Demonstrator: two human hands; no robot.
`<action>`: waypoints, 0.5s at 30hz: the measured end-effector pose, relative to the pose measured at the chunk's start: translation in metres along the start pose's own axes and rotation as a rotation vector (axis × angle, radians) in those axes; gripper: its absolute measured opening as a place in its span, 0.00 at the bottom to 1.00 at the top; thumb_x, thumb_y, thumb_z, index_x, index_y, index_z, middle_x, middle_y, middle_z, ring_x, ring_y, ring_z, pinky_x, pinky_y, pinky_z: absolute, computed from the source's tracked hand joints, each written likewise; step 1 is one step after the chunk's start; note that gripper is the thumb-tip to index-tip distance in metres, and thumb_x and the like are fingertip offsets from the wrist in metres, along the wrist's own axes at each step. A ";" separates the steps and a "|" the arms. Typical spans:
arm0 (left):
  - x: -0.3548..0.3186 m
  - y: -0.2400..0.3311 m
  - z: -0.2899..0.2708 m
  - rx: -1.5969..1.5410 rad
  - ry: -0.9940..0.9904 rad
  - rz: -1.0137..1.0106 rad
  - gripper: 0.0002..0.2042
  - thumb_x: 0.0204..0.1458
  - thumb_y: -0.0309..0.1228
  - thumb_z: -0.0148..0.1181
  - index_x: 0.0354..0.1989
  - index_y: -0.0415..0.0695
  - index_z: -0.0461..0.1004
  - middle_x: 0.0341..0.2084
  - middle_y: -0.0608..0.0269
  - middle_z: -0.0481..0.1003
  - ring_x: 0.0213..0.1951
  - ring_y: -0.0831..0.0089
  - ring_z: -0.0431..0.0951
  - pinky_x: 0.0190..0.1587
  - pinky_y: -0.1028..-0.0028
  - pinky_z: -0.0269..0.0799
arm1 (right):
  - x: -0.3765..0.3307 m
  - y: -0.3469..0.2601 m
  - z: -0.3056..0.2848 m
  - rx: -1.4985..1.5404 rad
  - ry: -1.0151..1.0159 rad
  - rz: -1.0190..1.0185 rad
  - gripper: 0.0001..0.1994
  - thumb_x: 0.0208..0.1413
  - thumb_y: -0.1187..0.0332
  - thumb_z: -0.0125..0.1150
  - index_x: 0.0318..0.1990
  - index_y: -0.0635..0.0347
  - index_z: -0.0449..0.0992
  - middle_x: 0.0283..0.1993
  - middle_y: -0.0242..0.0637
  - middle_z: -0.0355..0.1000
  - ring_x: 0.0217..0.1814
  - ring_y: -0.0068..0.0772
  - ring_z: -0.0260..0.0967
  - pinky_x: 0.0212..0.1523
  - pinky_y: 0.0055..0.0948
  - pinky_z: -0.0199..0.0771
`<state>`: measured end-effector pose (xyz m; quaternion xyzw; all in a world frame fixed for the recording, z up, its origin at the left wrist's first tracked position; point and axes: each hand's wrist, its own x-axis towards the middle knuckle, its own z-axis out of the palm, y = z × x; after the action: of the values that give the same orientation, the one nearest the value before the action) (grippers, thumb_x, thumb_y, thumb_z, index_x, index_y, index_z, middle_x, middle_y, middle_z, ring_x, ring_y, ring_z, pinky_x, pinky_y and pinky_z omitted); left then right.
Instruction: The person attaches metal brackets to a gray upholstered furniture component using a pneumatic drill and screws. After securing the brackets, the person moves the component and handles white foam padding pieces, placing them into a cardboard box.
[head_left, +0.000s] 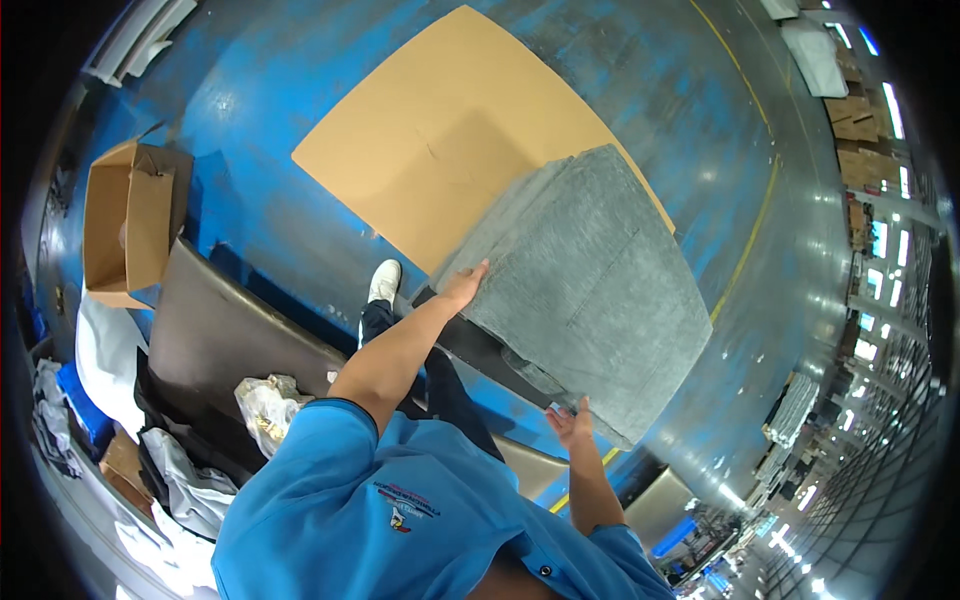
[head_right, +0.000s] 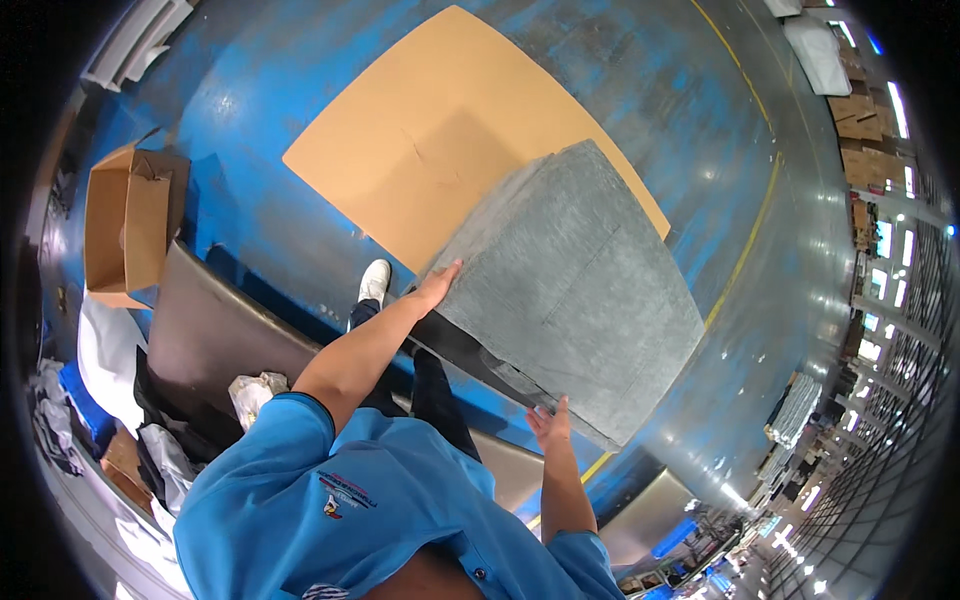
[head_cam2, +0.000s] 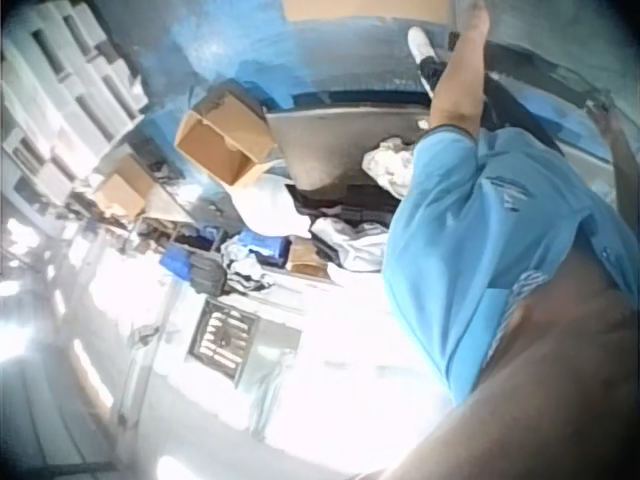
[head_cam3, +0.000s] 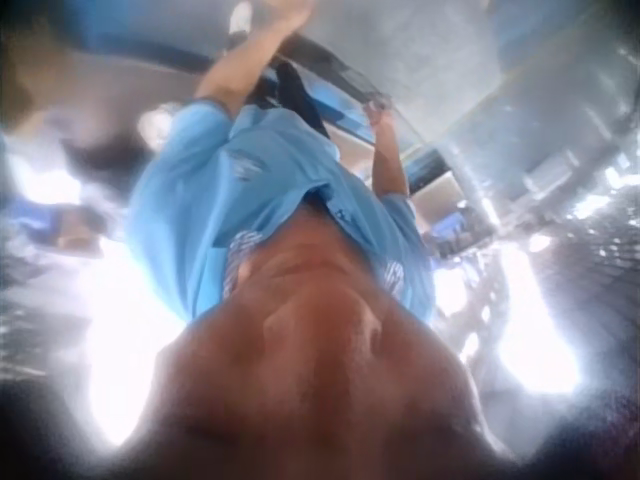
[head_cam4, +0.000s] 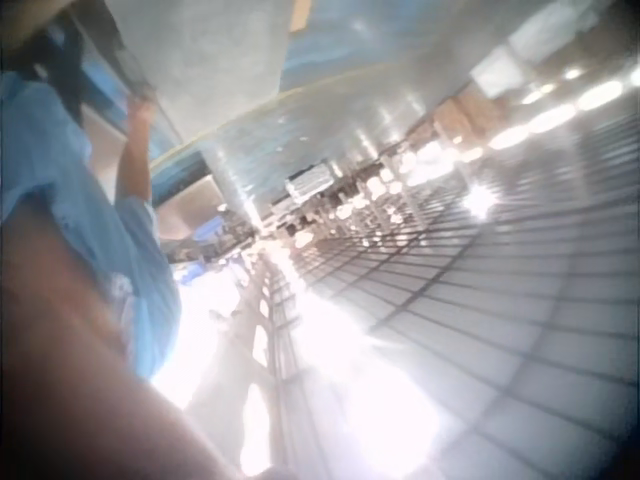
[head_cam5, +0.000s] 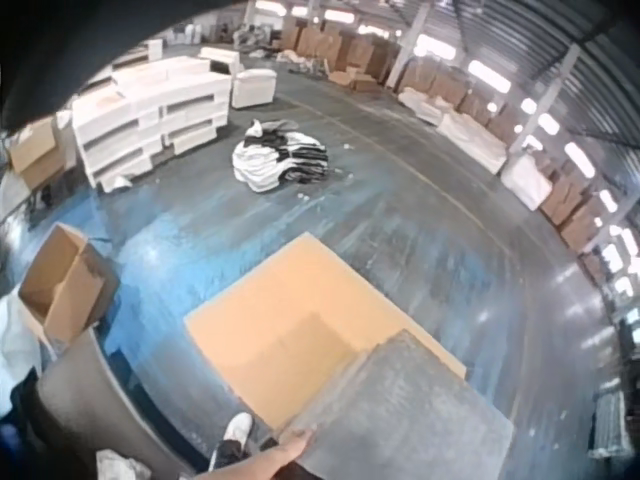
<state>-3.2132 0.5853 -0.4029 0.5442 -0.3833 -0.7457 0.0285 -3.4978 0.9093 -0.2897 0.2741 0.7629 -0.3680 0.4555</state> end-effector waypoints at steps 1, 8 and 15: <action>-0.001 -0.001 0.002 -0.002 0.037 0.002 0.44 0.62 0.66 0.39 0.67 0.33 0.66 0.69 0.37 0.62 0.72 0.49 0.60 0.71 0.58 0.54 | 0.003 -0.003 0.001 0.005 -0.003 0.035 0.45 0.63 0.36 0.54 0.76 0.52 0.43 0.67 0.56 0.57 0.57 0.62 0.72 0.56 0.56 0.78; -0.028 -0.031 0.021 -0.208 0.141 -0.036 0.40 0.64 0.61 0.42 0.69 0.35 0.63 0.66 0.45 0.67 0.68 0.54 0.66 0.69 0.60 0.58 | 0.007 -0.002 -0.005 -0.182 -0.015 -0.018 0.40 0.62 0.37 0.56 0.68 0.61 0.56 0.54 0.54 0.67 0.49 0.60 0.76 0.52 0.54 0.81; -0.033 -0.006 0.039 -0.185 0.296 0.070 0.35 0.63 0.58 0.46 0.64 0.38 0.72 0.65 0.42 0.69 0.69 0.49 0.65 0.70 0.56 0.57 | 0.026 0.011 -0.019 -0.026 -0.050 0.022 0.32 0.70 0.56 0.54 0.75 0.51 0.49 0.52 0.53 0.68 0.48 0.57 0.76 0.40 0.52 0.85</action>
<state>-3.2303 0.6258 -0.3761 0.6294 -0.3235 -0.6880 0.1607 -3.5101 0.9333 -0.3102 0.2672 0.7529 -0.3599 0.4819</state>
